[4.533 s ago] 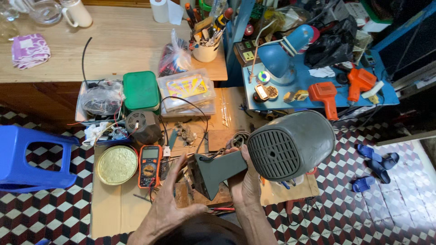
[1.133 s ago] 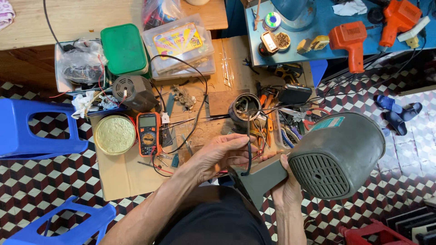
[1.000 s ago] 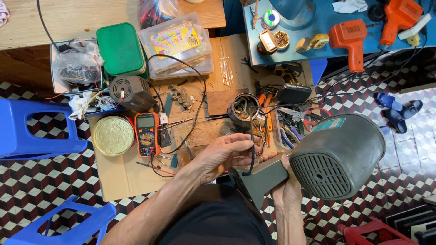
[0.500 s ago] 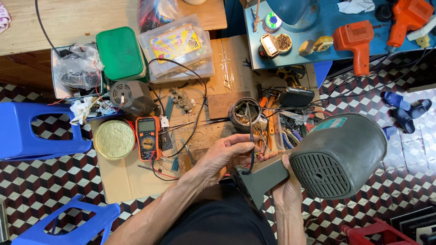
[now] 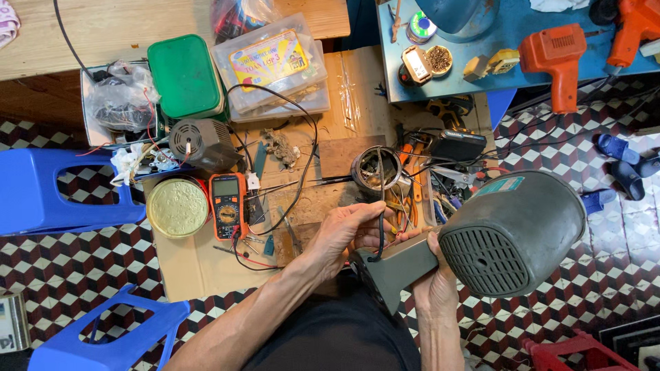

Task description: The person disassembles a handheld electric appliance, removes the motor housing, and uses a multimeter to test electrical continuity on the motor shaft and internal components. They repeatedly rotate the shaft and probe different points while holding the device.

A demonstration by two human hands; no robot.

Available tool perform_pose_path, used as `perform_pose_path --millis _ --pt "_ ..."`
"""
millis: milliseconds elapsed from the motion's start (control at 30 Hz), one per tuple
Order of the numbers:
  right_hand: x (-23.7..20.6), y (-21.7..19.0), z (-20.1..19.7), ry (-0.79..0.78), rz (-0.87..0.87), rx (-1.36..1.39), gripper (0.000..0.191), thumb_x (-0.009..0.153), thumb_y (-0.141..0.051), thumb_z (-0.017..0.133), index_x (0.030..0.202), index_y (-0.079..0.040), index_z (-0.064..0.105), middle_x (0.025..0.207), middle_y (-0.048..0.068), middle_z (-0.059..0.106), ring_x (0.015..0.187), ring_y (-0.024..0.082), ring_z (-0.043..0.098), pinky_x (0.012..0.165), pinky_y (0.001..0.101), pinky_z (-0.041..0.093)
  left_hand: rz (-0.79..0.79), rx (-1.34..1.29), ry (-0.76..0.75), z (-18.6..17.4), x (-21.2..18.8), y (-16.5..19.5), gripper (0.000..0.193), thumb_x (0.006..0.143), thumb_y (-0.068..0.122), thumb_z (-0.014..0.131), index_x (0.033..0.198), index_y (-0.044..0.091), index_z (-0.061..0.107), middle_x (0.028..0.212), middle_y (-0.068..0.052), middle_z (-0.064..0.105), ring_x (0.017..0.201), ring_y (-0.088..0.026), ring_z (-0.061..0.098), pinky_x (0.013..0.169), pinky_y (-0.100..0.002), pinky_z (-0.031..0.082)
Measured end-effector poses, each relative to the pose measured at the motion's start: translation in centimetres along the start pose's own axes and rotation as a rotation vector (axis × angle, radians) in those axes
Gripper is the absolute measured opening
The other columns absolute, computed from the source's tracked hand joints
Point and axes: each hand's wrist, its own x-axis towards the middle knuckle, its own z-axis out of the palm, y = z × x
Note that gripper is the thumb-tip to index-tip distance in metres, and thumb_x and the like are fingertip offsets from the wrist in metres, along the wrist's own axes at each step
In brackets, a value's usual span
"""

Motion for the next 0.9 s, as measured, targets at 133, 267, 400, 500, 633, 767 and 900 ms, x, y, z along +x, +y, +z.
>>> perform_pose_path --millis 133,267,400,500,633,767,900 --pt "0.5 0.3 -0.2 0.011 0.045 0.014 0.04 0.083 -0.026 0.078 0.108 0.0 0.061 0.094 0.015 0.067 0.094 0.029 0.068 0.094 0.0471 0.058 -0.059 -0.008 0.008 -0.1 0.4 0.8 0.041 0.097 0.038 0.064 0.117 0.003 0.074 0.095 -0.006 0.076 0.078 -0.011 0.069 0.075 -0.027 0.06" --pt "0.8 0.4 -0.3 0.0 0.053 0.027 0.038 0.086 -0.025 0.078 0.107 0.002 0.062 0.096 0.016 0.066 0.096 0.028 0.067 0.095 0.0468 0.056 -0.096 -0.01 0.02 -0.2 0.5 1.7 0.043 0.095 0.035 0.066 0.119 0.001 0.072 0.101 -0.01 0.077 0.082 -0.014 0.072 0.076 -0.029 0.062" --pt "0.9 0.3 -0.4 0.002 0.097 0.054 0.038 0.086 -0.027 0.077 0.105 0.003 0.064 0.096 0.017 0.067 0.097 0.029 0.067 0.096 0.0464 0.056 -0.084 -0.008 0.036 -0.3 0.4 2.1 0.043 0.093 0.033 0.066 0.119 -0.002 0.072 0.103 -0.013 0.078 0.086 -0.016 0.074 0.077 -0.03 0.063" --pt "0.8 0.4 -0.5 -0.016 0.08 0.041 0.038 0.086 -0.027 0.078 0.105 0.003 0.064 0.096 0.017 0.067 0.097 0.029 0.067 0.095 0.0464 0.056 -0.086 -0.001 0.042 -0.3 0.6 2.0 0.043 0.093 0.032 0.066 0.119 -0.002 0.072 0.102 -0.013 0.078 0.087 -0.016 0.073 0.078 -0.03 0.062" --pt "0.9 0.5 -0.5 0.002 0.058 0.018 0.039 0.084 -0.026 0.078 0.107 0.002 0.064 0.096 0.017 0.067 0.097 0.029 0.068 0.094 0.0473 0.056 -0.096 0.01 0.033 -0.4 0.9 1.8 0.04 0.093 0.031 0.067 0.119 0.001 0.072 0.103 -0.009 0.078 0.091 -0.013 0.072 0.083 -0.03 0.061" --pt "1.2 0.6 -0.5 0.025 0.071 0.03 0.043 0.083 -0.026 0.079 0.11 0.001 0.06 0.095 0.016 0.067 0.096 0.028 0.069 0.093 0.0457 0.058 -0.085 -0.029 0.005 -0.6 1.1 1.2 0.04 0.092 0.027 0.07 0.123 0.002 0.07 0.101 -0.007 0.076 0.09 -0.012 0.069 0.085 -0.03 0.059" --pt "1.5 0.8 -0.6 0.05 0.063 0.004 0.047 0.081 -0.027 0.08 0.113 0.0 0.058 0.096 0.016 0.067 0.095 0.028 0.069 0.092 0.0455 0.06 -0.043 -0.107 -0.035 -0.4 0.9 0.8 0.041 0.093 0.021 0.071 0.128 0.002 0.068 0.1 -0.006 0.075 0.088 -0.011 0.068 0.085 -0.027 0.057"
